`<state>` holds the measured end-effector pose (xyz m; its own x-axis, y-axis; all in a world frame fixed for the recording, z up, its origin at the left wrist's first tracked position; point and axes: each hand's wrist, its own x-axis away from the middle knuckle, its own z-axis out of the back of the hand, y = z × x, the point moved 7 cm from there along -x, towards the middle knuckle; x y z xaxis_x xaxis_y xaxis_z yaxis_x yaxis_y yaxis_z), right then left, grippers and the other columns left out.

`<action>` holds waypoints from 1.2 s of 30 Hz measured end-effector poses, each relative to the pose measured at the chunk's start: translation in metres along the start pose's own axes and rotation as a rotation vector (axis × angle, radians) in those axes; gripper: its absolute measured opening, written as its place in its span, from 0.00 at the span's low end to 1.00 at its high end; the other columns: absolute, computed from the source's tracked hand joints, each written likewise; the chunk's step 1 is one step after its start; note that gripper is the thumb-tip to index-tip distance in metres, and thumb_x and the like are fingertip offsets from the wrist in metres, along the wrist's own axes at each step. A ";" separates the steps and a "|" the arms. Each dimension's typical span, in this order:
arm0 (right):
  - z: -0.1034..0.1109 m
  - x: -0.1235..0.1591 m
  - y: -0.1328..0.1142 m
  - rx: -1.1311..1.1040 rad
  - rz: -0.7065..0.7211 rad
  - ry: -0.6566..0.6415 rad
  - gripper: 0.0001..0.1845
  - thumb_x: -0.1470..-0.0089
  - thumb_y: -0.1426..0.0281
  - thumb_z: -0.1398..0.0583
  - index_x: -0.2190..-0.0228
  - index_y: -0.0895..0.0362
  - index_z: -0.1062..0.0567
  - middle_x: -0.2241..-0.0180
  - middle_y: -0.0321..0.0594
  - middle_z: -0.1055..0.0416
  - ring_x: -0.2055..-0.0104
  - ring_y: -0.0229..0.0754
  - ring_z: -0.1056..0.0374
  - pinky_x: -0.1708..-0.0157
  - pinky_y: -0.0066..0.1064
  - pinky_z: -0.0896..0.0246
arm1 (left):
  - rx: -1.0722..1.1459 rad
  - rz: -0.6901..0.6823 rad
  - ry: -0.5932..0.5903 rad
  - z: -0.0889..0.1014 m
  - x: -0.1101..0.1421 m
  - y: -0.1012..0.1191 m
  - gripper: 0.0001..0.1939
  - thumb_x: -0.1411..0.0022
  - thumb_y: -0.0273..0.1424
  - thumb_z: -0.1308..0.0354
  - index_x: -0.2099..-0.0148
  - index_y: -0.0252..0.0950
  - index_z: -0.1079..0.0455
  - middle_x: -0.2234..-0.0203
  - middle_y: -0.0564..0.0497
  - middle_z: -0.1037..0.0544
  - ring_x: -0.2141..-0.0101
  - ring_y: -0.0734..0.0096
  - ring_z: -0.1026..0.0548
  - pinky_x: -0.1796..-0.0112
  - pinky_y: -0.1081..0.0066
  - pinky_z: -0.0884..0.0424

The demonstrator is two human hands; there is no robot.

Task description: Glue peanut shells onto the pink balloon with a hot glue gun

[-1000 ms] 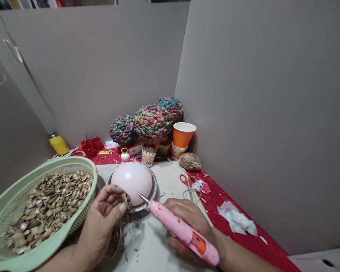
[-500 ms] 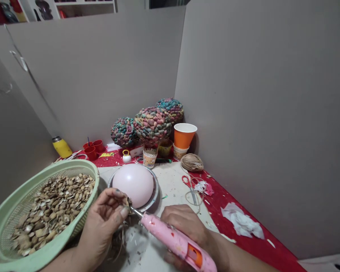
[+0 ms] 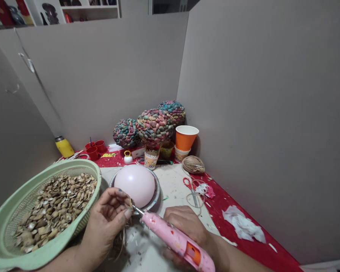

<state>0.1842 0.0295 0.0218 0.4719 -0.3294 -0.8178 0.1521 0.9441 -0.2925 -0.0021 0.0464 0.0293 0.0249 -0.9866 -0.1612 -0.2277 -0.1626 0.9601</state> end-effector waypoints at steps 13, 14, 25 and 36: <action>0.000 0.000 0.000 0.037 0.019 0.009 0.19 0.35 0.56 0.45 0.73 0.52 0.44 0.80 0.28 0.45 0.80 0.36 0.48 0.79 0.32 0.59 | 0.028 0.030 0.003 -0.003 0.000 -0.001 0.16 0.50 0.30 0.26 0.62 0.37 0.28 0.70 0.52 0.21 0.68 0.75 0.23 0.65 0.79 0.26; 0.000 0.000 0.000 0.038 0.012 0.011 0.19 0.35 0.56 0.45 0.73 0.52 0.44 0.80 0.28 0.46 0.80 0.36 0.49 0.79 0.32 0.59 | 0.028 0.028 0.000 -0.003 0.000 -0.001 0.16 0.50 0.30 0.26 0.62 0.37 0.28 0.70 0.52 0.21 0.68 0.75 0.23 0.65 0.79 0.26; 0.000 0.000 0.003 0.049 -0.023 -0.002 0.20 0.34 0.55 0.47 0.74 0.52 0.43 0.79 0.29 0.45 0.79 0.36 0.49 0.79 0.32 0.59 | -0.007 0.023 -0.040 0.001 0.002 -0.006 0.15 0.46 0.29 0.28 0.59 0.39 0.29 0.68 0.52 0.22 0.67 0.74 0.24 0.65 0.78 0.27; 0.002 -0.002 0.001 0.047 -0.025 -0.004 0.20 0.34 0.57 0.47 0.75 0.52 0.43 0.80 0.29 0.44 0.80 0.36 0.49 0.78 0.32 0.58 | -0.002 -0.020 0.007 0.005 0.000 -0.004 0.17 0.49 0.30 0.27 0.59 0.38 0.28 0.67 0.50 0.22 0.66 0.71 0.23 0.64 0.76 0.26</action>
<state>0.1854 0.0313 0.0237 0.4706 -0.3529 -0.8087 0.2041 0.9352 -0.2894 -0.0057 0.0469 0.0240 0.0366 -0.9832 -0.1786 -0.2255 -0.1823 0.9570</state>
